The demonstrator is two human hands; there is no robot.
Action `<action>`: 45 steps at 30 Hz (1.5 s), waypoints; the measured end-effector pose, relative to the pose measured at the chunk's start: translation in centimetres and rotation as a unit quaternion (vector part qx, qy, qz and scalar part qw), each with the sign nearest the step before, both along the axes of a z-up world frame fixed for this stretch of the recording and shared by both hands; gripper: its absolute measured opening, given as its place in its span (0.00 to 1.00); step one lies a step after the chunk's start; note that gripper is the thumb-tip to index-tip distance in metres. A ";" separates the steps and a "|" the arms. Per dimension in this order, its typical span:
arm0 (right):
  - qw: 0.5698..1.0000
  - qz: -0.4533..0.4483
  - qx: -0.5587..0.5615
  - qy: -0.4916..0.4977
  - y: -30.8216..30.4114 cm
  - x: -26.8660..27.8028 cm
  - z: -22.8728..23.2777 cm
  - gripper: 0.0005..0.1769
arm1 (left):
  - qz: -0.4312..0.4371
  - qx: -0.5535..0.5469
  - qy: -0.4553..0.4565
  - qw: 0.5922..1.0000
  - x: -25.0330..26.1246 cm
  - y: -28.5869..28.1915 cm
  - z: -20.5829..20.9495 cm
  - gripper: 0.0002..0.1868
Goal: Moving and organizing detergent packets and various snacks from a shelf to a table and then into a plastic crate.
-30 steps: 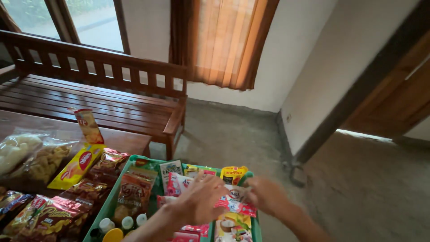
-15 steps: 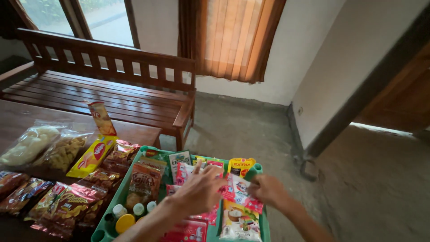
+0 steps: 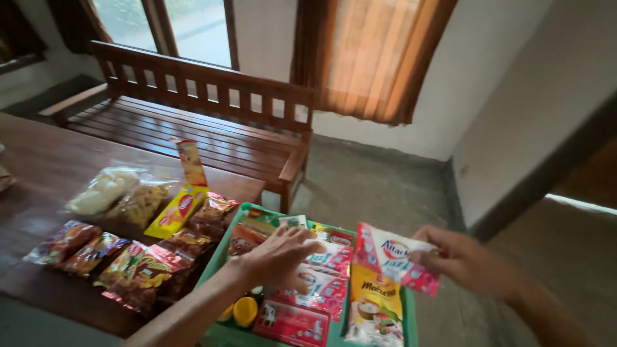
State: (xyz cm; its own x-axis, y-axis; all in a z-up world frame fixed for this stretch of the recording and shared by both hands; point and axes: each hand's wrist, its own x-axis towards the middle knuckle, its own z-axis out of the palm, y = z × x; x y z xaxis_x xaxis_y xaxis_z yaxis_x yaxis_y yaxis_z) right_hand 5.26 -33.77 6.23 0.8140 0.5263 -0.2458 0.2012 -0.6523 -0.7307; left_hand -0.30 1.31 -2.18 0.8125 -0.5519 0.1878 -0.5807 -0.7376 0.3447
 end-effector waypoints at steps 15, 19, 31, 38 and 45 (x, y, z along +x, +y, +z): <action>0.991 0.088 0.066 -0.077 10.0 -3.3 -14.3 0.10 | 0.100 -0.013 -0.032 0.994 -1.2 2.2 -2.8 0.13; 0.995 0.050 0.067 -0.053 11.4 -4.6 -14.5 0.12 | 0.031 -0.100 0.070 0.992 -3.6 2.1 2.2 0.16; 0.979 0.078 0.006 -0.186 12.8 -4.2 -14.4 0.15 | -0.032 -0.091 -0.043 0.994 -6.6 0.5 -3.3 0.02; 0.985 0.001 -0.013 -0.169 8.9 -0.7 -9.5 0.14 | 0.134 -0.108 -0.167 0.971 -4.8 -0.1 -1.7 0.19; 0.985 -0.118 -0.005 -0.124 8.1 0.4 -6.4 0.16 | 0.118 0.018 0.072 0.990 -2.4 -2.0 -3.4 0.30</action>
State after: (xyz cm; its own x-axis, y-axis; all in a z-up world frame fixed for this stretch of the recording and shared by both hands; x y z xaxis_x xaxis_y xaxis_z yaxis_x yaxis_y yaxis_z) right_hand 5.62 -25.68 -0.14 0.9488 0.3145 -0.0281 0.2150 -0.7087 -0.6720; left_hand -2.69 -0.64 -5.59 0.9368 -0.3470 0.0444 -0.3368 -0.8604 0.3824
